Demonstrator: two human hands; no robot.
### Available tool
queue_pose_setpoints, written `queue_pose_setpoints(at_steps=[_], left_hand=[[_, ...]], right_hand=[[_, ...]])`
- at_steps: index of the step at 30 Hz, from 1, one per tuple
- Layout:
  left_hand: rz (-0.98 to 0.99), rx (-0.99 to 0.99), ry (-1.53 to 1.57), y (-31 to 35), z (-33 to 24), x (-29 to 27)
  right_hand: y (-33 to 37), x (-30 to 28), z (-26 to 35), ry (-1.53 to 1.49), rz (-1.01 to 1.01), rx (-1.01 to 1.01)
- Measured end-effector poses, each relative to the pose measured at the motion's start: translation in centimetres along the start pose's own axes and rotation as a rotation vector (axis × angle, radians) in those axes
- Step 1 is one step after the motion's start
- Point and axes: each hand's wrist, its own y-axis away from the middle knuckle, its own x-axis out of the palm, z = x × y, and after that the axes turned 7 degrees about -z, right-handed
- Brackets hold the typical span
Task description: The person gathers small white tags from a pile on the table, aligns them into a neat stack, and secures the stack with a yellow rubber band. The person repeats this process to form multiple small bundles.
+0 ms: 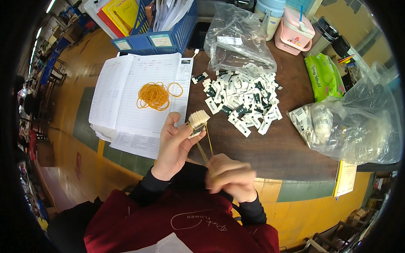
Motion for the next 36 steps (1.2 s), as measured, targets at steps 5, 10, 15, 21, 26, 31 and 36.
queue_pose_setpoints(at_steps=[5,10,15,21,26,31,36], left_hand=[[0.11,-0.176,0.122,1.4,0.2,0.4],[0.158,-0.25,0.076,1.1,0.8,0.2],[0.274,-0.257,-0.45,1.6,-0.2,-1.1],[0.036,0.094,-0.745,1.0,2.4,-0.5],[-0.095,-0.146,-0.004,0.1,0.2,-0.8],[0.002,-0.163,0.0,1.3,0.8,-0.1],[0.204,-0.129,-0.357,2.1,0.3,0.1]], right_hand=[[2.6,-0.5,-1.9,-1.65,-0.703,0.255],[2.0,-0.5,-2.4,-0.963,-0.645,0.435],[-0.9,-1.4,-0.4,-0.032,-0.101,0.381],[-1.0,-0.2,0.3,0.708,0.31,-0.096],[2.3,0.5,-2.3,-0.011,-0.092,0.03],[4.5,1.4,-5.2,-1.326,-0.87,0.272],[2.5,0.7,-3.3,-0.357,-0.417,0.205]])
